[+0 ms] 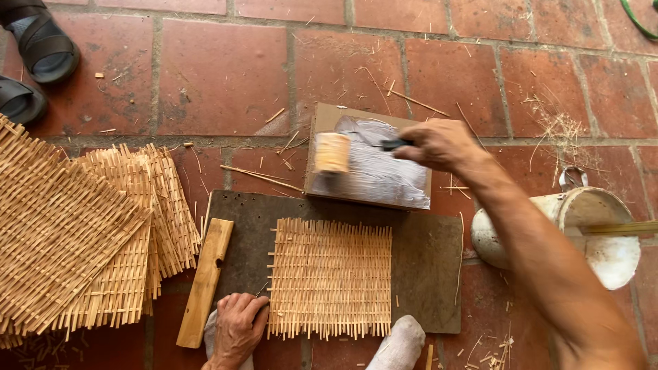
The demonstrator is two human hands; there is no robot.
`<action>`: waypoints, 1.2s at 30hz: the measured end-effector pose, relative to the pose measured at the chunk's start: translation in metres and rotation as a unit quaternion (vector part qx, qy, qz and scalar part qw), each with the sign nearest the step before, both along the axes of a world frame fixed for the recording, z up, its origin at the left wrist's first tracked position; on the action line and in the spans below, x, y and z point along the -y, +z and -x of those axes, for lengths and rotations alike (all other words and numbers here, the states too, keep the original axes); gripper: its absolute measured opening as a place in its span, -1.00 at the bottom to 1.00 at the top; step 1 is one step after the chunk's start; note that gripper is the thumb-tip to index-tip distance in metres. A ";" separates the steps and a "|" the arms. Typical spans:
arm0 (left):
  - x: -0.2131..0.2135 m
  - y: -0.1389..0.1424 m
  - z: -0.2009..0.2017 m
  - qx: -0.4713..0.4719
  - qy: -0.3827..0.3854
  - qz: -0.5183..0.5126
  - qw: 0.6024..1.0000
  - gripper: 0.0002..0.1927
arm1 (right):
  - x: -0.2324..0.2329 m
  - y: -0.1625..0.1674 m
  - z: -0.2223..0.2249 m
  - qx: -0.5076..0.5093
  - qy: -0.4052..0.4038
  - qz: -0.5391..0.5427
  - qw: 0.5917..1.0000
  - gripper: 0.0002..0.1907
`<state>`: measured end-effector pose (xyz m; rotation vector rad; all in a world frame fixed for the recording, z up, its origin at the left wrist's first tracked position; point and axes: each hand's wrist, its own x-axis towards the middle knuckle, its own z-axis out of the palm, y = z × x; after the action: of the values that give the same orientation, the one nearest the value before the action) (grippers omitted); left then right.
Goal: The person sits on a tiled floor and assembles small woven bamboo mats. They place a mat on a board, use a wooden block and stick to press the weave, then apply glue to a cardboard sheet with a roller and press the mat onto it. The finished units are stacked.
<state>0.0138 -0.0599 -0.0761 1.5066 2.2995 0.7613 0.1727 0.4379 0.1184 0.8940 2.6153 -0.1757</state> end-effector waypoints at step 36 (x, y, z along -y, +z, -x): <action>0.004 -0.026 0.003 0.017 0.007 0.015 1.000 -0.79 | -0.121 0.041 -0.103 0.149 -0.138 -0.076 0.976 -0.33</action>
<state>0.0111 -0.0641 -0.1021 1.4563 2.2884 0.7468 0.2761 0.5588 0.1596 1.2326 2.2442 0.0841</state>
